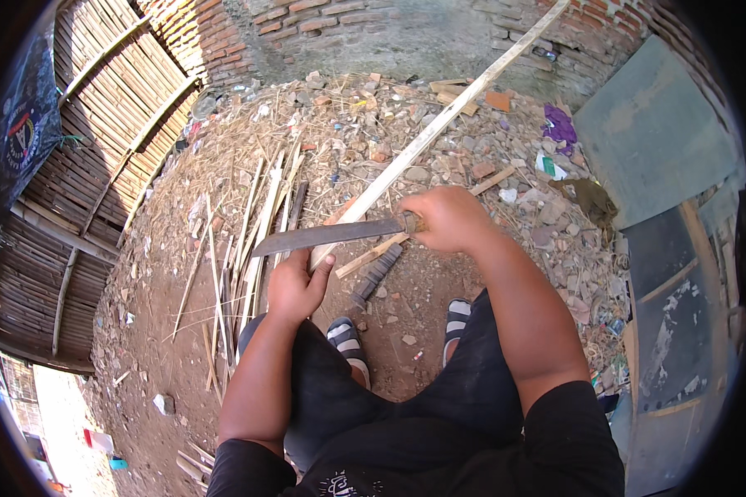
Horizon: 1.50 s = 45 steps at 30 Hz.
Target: The person strips thin layers from a length of bamboo using a machete.
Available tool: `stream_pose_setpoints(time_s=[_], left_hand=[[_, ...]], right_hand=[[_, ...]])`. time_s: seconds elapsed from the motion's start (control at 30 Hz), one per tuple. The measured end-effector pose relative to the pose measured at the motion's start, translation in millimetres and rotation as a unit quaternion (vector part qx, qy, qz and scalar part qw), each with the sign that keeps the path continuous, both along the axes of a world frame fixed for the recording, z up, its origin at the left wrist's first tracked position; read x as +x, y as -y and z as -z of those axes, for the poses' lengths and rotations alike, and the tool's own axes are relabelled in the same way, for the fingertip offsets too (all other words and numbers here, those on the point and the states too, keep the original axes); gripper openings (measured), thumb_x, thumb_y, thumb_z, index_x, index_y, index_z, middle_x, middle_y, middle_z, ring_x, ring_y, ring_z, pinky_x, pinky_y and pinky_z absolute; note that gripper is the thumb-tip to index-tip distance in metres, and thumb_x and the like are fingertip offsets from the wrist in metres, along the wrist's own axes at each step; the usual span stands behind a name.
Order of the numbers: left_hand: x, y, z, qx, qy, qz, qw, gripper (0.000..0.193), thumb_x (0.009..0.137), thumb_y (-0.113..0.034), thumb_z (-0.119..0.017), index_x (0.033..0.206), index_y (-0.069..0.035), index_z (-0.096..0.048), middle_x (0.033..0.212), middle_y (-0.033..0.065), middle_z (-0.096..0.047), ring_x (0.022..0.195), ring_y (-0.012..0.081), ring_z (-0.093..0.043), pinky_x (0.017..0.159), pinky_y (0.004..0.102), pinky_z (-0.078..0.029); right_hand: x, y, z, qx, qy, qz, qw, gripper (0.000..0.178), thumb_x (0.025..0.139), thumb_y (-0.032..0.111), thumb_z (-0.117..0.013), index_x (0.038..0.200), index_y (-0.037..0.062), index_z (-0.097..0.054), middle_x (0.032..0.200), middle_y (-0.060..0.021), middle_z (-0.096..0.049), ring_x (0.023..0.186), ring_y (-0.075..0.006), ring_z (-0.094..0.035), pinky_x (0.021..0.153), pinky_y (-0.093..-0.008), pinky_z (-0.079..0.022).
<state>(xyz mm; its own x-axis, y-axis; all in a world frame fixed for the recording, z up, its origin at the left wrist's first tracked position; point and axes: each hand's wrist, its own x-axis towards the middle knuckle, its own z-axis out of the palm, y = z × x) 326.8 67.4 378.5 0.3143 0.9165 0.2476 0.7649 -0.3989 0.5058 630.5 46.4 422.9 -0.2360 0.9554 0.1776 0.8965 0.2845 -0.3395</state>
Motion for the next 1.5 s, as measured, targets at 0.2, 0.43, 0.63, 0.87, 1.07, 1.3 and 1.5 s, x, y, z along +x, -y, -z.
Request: stream_pose_setpoints(time_s=[0.2,0.43,0.63,0.87,1.07,1.3,1.5], left_hand=[[2,3,-10,-0.026,-0.013,-0.013,1.0,0.043,0.097,-0.047,-0.067,0.095,-0.004,-0.062,0.068,0.0171,-0.066,0.068,0.0417,-0.067,0.062,0.0516,-0.05],[3,3,-9,-0.025,-0.017,-0.01,1.0,0.044,0.097,-0.047,-0.067,0.093,-0.004,-0.061,0.068,0.0178,-0.066,0.068,0.0417,-0.067,0.063,0.0515,-0.05],[5,3,-7,-0.032,0.014,-0.007,0.999,0.042,0.097,-0.045,-0.068,0.097,-0.003,-0.065,0.069,0.0184,-0.066,0.069,0.0398,-0.068,0.063,0.0493,-0.05],[-2,2,-6,-0.042,0.02,-0.007,0.999,0.042,0.097,-0.044,-0.069,0.092,-0.002,-0.064,0.067,0.0182,-0.064,0.065,0.0387,-0.066,0.061,0.0476,-0.049],[0,1,-10,-0.055,0.032,-0.014,0.998,0.044,0.097,-0.045,-0.069,0.089,-0.002,-0.061,0.065,0.0181,-0.062,0.062,0.0393,-0.063,0.059,0.0483,-0.047],[0,-1,-4,-0.052,0.032,-0.015,0.998,0.045,0.098,-0.046,-0.068,0.089,-0.003,-0.06,0.065,0.0177,-0.061,0.062,0.0389,-0.063,0.059,0.0472,-0.047],[-1,-4,1,-0.037,0.036,-0.015,0.999,0.044,0.098,-0.048,-0.067,0.095,-0.003,-0.063,0.066,0.0177,-0.062,0.063,0.039,-0.064,0.06,0.0482,-0.048]], right_hand=[[59,-6,0,0.092,-0.129,0.274,0.949,0.042,0.087,0.035,-0.08,0.117,0.0074,-0.071,0.083,-0.0181,-0.072,0.082,-0.0379,-0.071,0.073,-0.0484,-0.054],[54,-4,-6,0.093,-0.129,0.262,0.952,0.043,0.087,0.034,-0.079,0.119,0.0062,-0.07,0.083,-0.0198,-0.071,0.083,-0.0385,-0.071,0.074,-0.0487,-0.054],[21,-4,10,0.036,-0.035,0.012,0.999,0.026,0.079,0.02,-0.077,0.101,0.0105,-0.069,0.086,-0.0158,-0.071,0.086,-0.0395,-0.07,0.075,-0.0505,-0.054],[29,-2,-3,0.042,-0.057,0.071,0.995,0.027,0.08,0.022,-0.079,0.104,0.0104,-0.073,0.086,-0.0155,-0.072,0.085,-0.0384,-0.07,0.073,-0.0481,-0.053],[64,-11,3,0.118,-0.25,0.347,0.896,0.037,0.088,0.033,-0.078,0.109,0.0037,-0.072,0.085,-0.0197,-0.073,0.081,-0.0369,-0.072,0.072,-0.0453,-0.054],[48,-15,7,0.143,-0.203,0.262,0.932,0.04,0.088,0.034,-0.079,0.112,0.0022,-0.071,0.083,-0.0195,-0.072,0.078,-0.0369,-0.071,0.071,-0.0443,-0.054],[8,-4,8,0.033,-0.049,0.059,0.997,0.031,0.079,0.019,-0.078,0.108,0.0104,-0.071,0.092,-0.0157,-0.073,0.088,-0.039,-0.071,0.076,-0.0489,-0.056]])
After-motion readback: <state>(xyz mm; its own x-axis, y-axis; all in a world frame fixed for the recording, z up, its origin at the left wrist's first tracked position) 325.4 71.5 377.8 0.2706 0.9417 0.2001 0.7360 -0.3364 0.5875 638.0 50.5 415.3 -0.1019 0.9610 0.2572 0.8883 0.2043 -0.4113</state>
